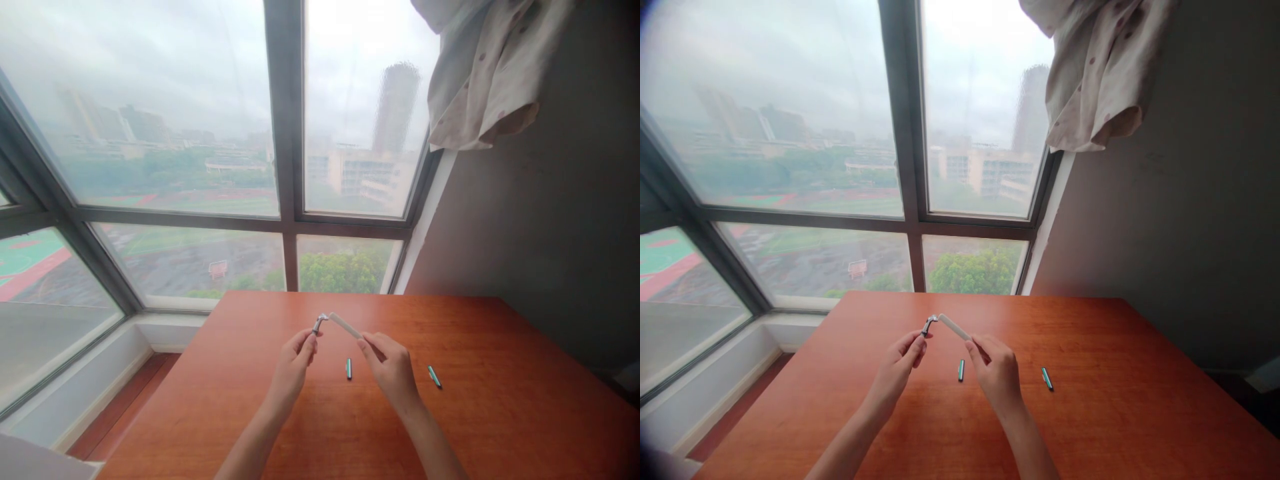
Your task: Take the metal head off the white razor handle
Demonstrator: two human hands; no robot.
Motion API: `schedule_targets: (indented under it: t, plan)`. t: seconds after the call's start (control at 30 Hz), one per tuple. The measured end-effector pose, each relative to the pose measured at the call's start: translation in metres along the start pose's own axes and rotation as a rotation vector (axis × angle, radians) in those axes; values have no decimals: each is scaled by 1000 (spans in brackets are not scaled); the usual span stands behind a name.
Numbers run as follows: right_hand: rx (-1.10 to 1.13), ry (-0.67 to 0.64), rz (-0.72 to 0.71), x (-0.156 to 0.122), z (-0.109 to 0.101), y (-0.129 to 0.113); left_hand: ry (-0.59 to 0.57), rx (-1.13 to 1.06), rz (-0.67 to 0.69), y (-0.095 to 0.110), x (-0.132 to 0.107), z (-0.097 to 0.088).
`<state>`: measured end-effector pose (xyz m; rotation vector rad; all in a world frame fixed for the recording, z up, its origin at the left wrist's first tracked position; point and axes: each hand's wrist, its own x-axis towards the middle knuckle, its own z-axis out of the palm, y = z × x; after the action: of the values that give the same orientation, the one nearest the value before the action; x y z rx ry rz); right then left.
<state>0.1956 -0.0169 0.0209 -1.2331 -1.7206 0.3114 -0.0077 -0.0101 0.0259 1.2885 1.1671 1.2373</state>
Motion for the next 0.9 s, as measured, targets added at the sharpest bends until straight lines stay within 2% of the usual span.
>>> schedule_targets:
  t: [0.73, 0.9]
  plan:
    - [3, -21, -28, 0, 2, -2, -9, -3, -7, 3, -1, 4]
    - [-19, 16, -18, 0, 1, 0, -13, -16, -26, 4, -2, 4]
